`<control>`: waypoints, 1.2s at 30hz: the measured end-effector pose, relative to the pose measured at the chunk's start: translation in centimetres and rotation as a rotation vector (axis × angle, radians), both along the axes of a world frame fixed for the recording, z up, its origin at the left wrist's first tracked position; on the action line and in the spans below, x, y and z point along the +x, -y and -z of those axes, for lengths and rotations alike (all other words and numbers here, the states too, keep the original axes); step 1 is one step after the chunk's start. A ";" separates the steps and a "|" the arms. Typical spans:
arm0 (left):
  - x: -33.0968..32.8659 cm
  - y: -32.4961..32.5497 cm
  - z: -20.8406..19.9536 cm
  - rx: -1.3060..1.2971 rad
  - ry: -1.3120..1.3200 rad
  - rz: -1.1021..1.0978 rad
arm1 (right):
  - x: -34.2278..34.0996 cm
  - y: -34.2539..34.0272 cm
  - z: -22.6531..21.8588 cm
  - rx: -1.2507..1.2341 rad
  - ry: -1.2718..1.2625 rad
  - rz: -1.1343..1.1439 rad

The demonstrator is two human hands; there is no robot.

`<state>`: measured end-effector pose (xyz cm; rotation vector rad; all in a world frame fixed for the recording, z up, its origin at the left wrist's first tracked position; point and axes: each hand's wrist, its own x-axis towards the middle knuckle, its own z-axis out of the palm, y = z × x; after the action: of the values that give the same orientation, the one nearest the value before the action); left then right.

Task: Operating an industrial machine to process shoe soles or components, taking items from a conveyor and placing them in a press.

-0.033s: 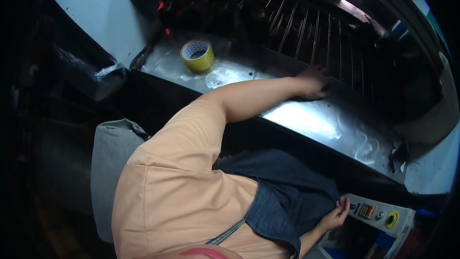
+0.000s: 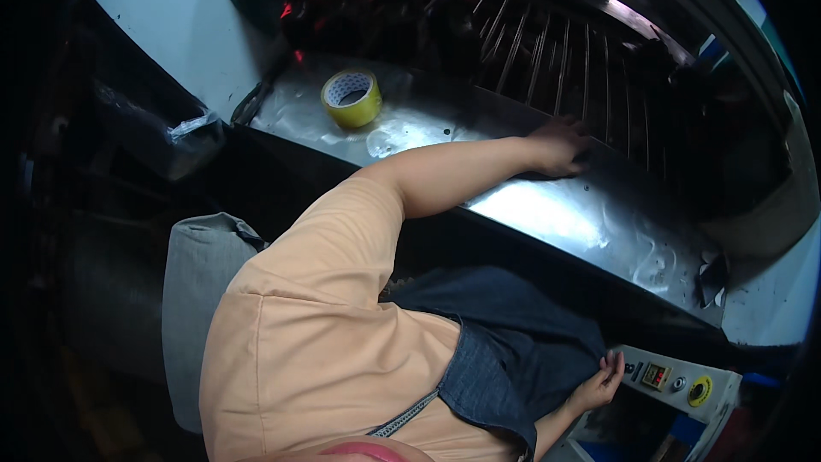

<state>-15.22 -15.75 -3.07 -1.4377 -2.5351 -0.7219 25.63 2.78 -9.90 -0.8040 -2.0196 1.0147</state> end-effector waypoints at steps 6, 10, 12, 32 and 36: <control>0.9 0.2 -1.6 0.026 0.018 0.098 | 0.3 0.9 -0.3 0.028 -0.014 0.051; -0.1 0.5 -0.4 -0.029 0.036 -0.003 | -0.8 1.2 -0.8 0.021 -0.044 0.034; 0.1 0.5 -1.0 -0.074 -0.001 0.007 | -0.7 1.3 -0.7 0.026 -0.047 0.050; 0.2 0.2 -0.8 -0.089 -0.001 -0.031 | -0.4 1.5 -1.1 0.047 -0.083 0.074; 0.1 0.2 -0.7 -0.101 -0.001 -0.029 | -0.4 1.6 -1.2 0.062 -0.061 0.084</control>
<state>-15.10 -15.97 -2.37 -1.4274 -2.6203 -0.5966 25.25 1.17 -8.66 -0.8091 -1.9395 0.9141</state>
